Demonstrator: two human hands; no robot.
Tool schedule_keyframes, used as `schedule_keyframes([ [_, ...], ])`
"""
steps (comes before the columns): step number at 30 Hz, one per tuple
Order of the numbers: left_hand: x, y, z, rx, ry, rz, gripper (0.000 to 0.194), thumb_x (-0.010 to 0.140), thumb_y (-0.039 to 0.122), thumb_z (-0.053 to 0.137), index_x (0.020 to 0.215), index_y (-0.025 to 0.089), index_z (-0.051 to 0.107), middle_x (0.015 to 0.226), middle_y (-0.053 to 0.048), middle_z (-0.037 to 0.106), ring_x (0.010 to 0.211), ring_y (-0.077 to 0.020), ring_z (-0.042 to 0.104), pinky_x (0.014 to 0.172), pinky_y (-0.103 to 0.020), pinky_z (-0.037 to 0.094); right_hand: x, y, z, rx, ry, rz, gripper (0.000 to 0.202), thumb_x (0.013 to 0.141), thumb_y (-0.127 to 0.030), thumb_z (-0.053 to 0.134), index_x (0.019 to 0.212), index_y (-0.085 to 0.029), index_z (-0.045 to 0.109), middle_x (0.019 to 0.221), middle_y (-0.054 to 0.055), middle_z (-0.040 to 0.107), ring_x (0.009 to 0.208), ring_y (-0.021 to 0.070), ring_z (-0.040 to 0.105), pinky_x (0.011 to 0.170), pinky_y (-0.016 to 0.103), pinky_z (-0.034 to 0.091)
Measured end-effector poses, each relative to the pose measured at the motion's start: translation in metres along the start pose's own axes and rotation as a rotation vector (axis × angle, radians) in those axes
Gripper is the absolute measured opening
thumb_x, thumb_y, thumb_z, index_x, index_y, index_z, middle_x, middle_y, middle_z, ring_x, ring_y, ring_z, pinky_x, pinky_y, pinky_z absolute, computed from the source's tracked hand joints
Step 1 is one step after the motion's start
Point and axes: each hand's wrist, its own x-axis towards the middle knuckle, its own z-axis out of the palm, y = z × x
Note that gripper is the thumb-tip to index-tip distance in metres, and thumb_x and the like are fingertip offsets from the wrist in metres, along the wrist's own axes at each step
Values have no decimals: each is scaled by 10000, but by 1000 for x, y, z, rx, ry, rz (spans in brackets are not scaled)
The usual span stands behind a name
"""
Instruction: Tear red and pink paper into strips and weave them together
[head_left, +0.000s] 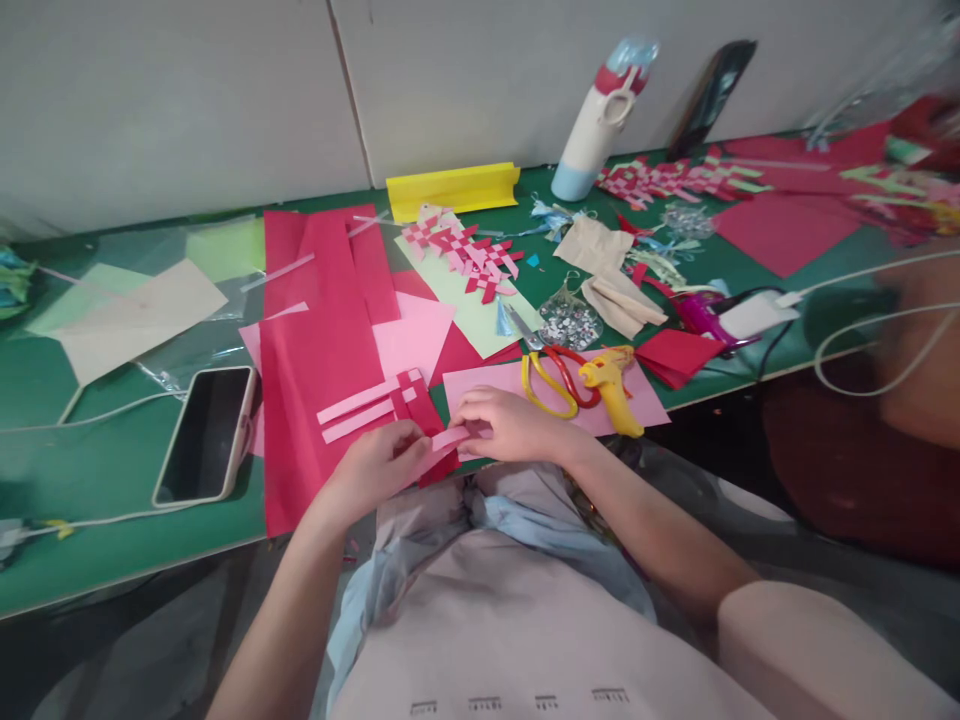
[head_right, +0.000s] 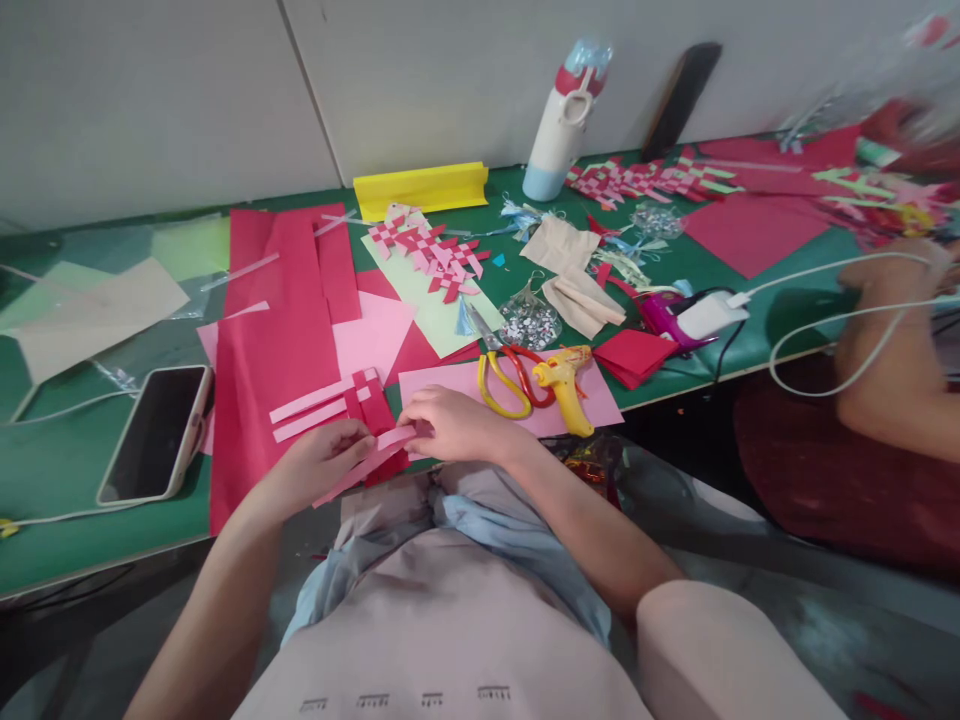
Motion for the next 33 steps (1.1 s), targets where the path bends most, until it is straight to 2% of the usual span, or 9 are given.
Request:
schedule_keyframes([
  [4, 1, 0, 0, 25, -10, -21, 284, 840, 452, 466, 711, 209, 537, 660, 24, 560, 623, -157, 507, 559, -259, 327, 1, -1, -1, -19, -9, 4, 163, 779, -266, 680, 898, -155, 674, 901, 65, 632, 859, 194, 570, 763, 297, 434],
  [7, 0, 2, -1, 23, -16, -26, 300, 856, 449, 442, 683, 213, 502, 622, 26, 557, 594, -153, 500, 541, -258, 314, 0, -1, -3, 14, 3, 11, 221, 804, -324, 658, 946, -155, 667, 921, 69, 638, 872, 194, 572, 774, 301, 440],
  [12, 1, 7, -3, 26, -43, -38, 318, 865, 443, 424, 649, 212, 462, 596, 26, 547, 570, -148, 493, 523, -257, 297, -2, -3, -5, 21, -22, 17, 249, 830, -373, 627, 915, -145, 678, 886, 72, 639, 819, 182, 575, 732, 294, 446],
  [19, 4, 11, -3, 171, -4, -40, 282, 850, 414, 438, 663, 213, 504, 610, 14, 554, 561, -151, 491, 516, -260, 285, -1, -2, -3, -24, -24, 1, 218, 792, -200, 646, 1001, -143, 674, 956, 84, 654, 918, 206, 585, 830, 324, 451],
  [23, 5, 12, -1, 250, 68, -22, 265, 839, 405, 451, 676, 215, 538, 610, 2, 565, 550, -149, 482, 511, -258, 278, 0, -1, -2, -57, 1, 11, 231, 789, -127, 624, 1015, -141, 671, 974, 89, 657, 959, 213, 585, 859, 334, 452],
  [33, 8, 14, -11, 294, 115, -43, 277, 830, 427, 467, 674, 215, 554, 641, -7, 591, 583, -158, 513, 515, -258, 302, 8, -1, -1, -90, 61, 30, 198, 810, -187, 649, 1006, -156, 660, 1001, 81, 640, 1027, 222, 570, 884, 329, 456],
])
